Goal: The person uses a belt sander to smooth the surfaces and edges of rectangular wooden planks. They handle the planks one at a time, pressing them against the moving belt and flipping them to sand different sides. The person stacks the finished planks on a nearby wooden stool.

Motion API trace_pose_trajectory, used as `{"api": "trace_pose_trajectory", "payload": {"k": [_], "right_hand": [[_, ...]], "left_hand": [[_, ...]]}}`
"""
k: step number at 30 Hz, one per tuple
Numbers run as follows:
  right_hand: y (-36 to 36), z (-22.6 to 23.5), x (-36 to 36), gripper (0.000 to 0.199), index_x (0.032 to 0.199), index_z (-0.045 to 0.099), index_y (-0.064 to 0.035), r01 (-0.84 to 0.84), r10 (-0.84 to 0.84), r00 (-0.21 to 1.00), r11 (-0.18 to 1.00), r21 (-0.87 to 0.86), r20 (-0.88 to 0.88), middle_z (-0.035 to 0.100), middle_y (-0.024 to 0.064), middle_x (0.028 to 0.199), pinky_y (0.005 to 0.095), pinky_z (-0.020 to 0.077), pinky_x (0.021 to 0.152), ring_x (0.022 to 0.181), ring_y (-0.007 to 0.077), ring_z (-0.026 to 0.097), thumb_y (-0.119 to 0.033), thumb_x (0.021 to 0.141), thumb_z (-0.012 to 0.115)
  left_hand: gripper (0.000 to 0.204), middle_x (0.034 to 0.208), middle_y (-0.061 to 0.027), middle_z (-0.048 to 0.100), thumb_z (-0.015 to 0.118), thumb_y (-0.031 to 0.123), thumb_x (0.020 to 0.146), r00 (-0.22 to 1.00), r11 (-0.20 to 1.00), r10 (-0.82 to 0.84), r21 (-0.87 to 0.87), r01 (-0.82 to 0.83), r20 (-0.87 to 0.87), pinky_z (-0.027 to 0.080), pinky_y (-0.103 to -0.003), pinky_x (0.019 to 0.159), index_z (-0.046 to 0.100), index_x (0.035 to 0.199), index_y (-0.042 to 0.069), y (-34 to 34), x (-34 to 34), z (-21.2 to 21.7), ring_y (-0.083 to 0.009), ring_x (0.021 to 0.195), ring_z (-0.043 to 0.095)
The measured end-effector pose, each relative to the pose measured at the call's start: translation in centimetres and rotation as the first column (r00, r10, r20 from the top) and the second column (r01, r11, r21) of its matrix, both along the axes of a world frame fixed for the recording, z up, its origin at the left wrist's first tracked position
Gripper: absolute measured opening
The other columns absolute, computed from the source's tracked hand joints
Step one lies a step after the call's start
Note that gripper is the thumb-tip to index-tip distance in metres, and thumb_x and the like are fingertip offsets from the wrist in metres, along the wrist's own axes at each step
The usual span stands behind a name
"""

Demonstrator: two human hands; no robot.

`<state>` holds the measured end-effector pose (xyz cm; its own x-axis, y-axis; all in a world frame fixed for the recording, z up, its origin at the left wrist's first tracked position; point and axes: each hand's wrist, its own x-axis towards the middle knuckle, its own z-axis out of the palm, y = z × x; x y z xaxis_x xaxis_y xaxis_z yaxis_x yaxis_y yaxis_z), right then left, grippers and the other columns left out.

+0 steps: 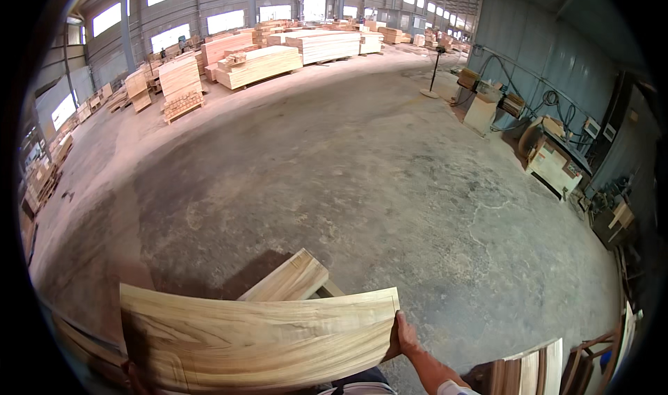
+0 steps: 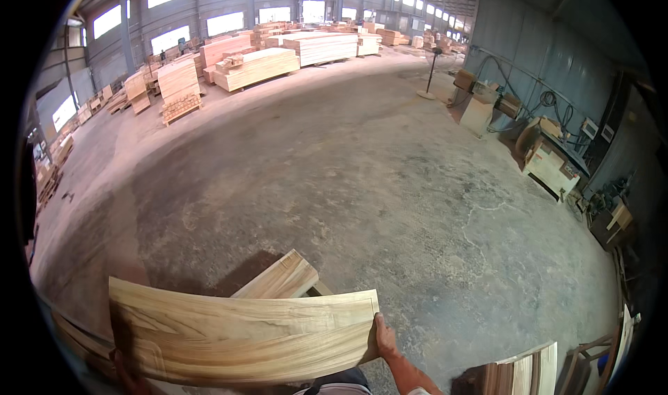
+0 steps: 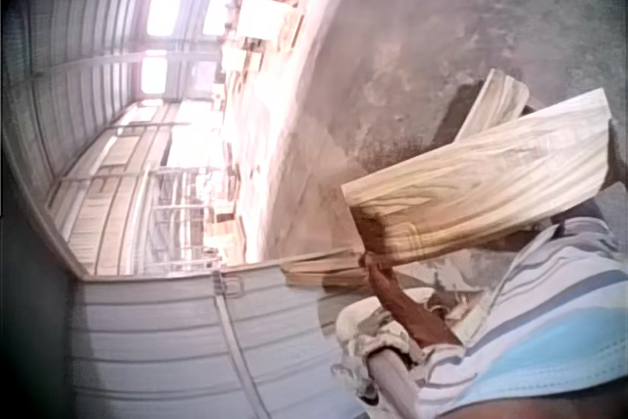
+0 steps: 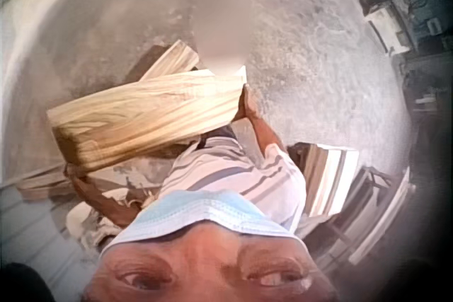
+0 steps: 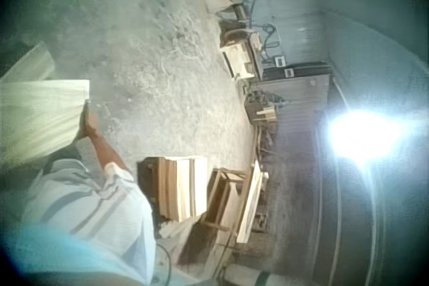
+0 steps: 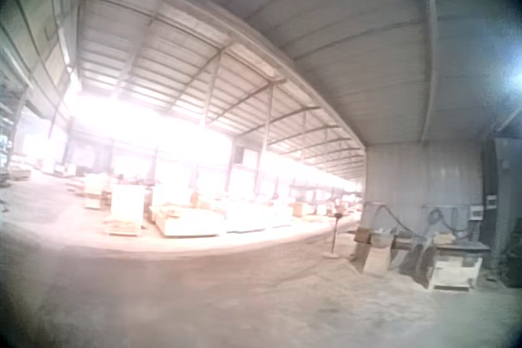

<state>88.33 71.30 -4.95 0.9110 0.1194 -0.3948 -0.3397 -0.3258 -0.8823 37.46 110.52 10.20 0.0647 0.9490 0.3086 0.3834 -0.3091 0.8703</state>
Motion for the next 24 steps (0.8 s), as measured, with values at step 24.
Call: {"api": "trace_pose_trajectory", "payload": {"k": [24], "right_hand": [[15.3,1.7,19.5,0.047,0.101,0.064,-0.0012,-0.264,0.252,0.945,0.964,0.033,0.21,0.061,-0.0012,0.085,0.0261,0.0443,0.076,0.085,0.0091,0.052,-0.045,0.093,0.049]], "left_hand": [[0.056,0.134,-0.0085,0.048,0.053,0.014,0.084,0.665,0.994,0.092,0.102,-0.023,-0.741,0.036,-0.043,0.102,0.039,0.138,0.009,8.0,16.2,-10.3,-0.0302,0.115,0.047]]}}
